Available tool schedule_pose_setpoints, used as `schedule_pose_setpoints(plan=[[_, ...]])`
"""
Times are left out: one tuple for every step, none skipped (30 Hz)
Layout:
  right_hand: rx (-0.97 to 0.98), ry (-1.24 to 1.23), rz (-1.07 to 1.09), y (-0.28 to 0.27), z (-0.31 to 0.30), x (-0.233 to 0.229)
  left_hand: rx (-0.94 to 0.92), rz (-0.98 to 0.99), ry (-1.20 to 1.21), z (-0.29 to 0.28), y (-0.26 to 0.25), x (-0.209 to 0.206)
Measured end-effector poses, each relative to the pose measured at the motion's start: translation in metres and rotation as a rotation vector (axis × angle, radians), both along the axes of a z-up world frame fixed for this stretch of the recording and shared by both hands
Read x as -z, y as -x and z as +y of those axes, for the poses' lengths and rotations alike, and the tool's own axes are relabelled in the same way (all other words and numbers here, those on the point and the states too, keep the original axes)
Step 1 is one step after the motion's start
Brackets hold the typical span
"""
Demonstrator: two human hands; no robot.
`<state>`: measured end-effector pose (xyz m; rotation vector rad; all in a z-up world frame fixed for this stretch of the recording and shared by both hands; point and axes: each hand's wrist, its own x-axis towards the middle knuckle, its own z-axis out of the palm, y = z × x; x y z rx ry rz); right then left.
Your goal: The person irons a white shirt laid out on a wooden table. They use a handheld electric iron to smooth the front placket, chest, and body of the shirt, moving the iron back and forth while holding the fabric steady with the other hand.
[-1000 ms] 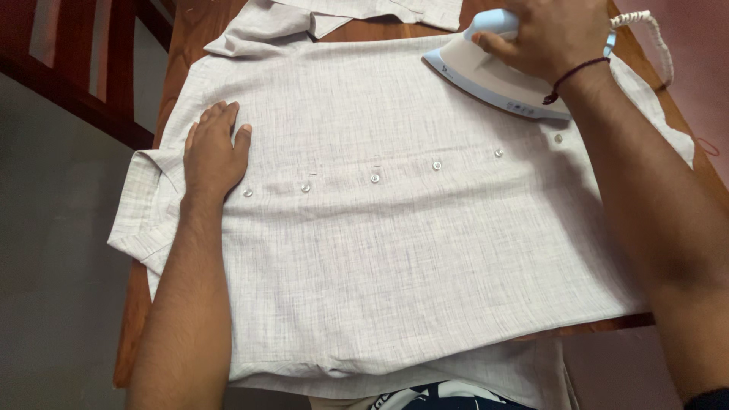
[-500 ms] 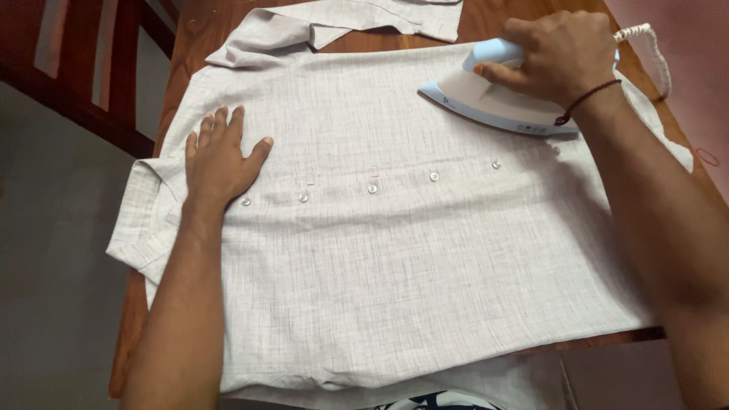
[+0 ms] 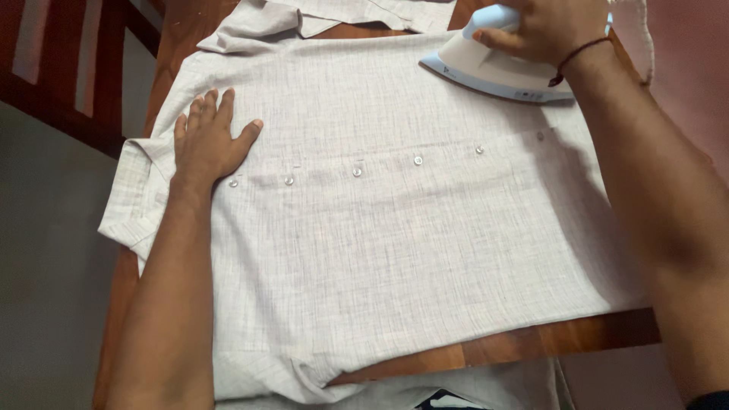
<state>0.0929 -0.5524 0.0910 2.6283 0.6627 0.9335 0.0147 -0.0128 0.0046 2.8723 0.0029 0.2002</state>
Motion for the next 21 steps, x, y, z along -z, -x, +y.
schedule_pose_setpoints(plan=[[0.021,0.019,0.008,-0.005,-0.003,0.002,0.004,-0.011,-0.002,0.001,0.000,0.001],[0.042,0.038,0.016,-0.011,-0.005,0.003,0.016,-0.032,-0.006,0.002,0.000,0.001],[0.054,0.016,0.047,-0.016,-0.008,0.005,0.028,-0.054,-0.010,0.002,0.001,0.002],[0.067,-0.006,0.078,-0.020,-0.011,0.005,0.040,-0.076,-0.015,0.003,0.002,0.003],[0.082,-0.030,0.110,-0.022,-0.013,0.007,0.053,-0.098,-0.028,0.004,0.004,0.003],[0.103,-0.029,0.137,-0.024,-0.012,0.009,0.066,-0.119,-0.040,0.005,0.005,0.003],[0.130,-0.026,0.162,-0.027,-0.012,0.010,0.084,-0.143,-0.050,0.003,0.004,0.002],[0.157,-0.023,0.187,-0.029,-0.012,0.011,0.084,-0.176,-0.104,0.001,0.003,0.000],[0.140,-0.049,0.214,-0.029,-0.012,0.011,0.080,-0.206,-0.157,-0.001,0.005,-0.001],[0.122,-0.075,0.241,-0.029,-0.012,0.010,0.076,-0.236,-0.210,-0.004,0.008,-0.003],[0.104,-0.103,0.268,-0.030,-0.011,0.010,0.078,-0.270,-0.213,-0.008,0.012,-0.004],[0.092,-0.121,0.288,-0.029,-0.010,0.010,0.081,-0.304,-0.216,-0.017,0.016,-0.006],[0.079,-0.139,0.305,-0.028,-0.010,0.009,0.082,-0.340,-0.220,-0.026,0.021,-0.009],[0.066,-0.156,0.322,-0.027,-0.008,0.008,0.098,-0.306,-0.181,-0.037,0.028,-0.011],[0.056,-0.175,0.336,-0.024,-0.006,0.007,0.113,-0.272,-0.140,-0.048,0.039,-0.012],[0.045,-0.194,0.350,-0.021,-0.004,0.004,0.128,-0.237,-0.100,-0.057,0.052,-0.012],[0.035,-0.211,0.363,-0.016,-0.001,0.001,0.162,-0.221,-0.087,-0.063,0.066,-0.013],[0.037,-0.204,0.357,-0.011,0.003,-0.003,0.196,-0.204,-0.075,-0.068,0.081,-0.012],[0.037,-0.203,0.349,-0.005,0.006,-0.007,0.230,-0.189,-0.068,-0.069,0.092,-0.012],[0.037,-0.202,0.342,0.001,0.011,-0.011,0.229,-0.183,-0.031,-0.067,0.099,-0.013],[-0.006,-0.244,0.375,0.006,0.015,-0.014,0.226,-0.175,0.008,-0.062,0.106,-0.013]])
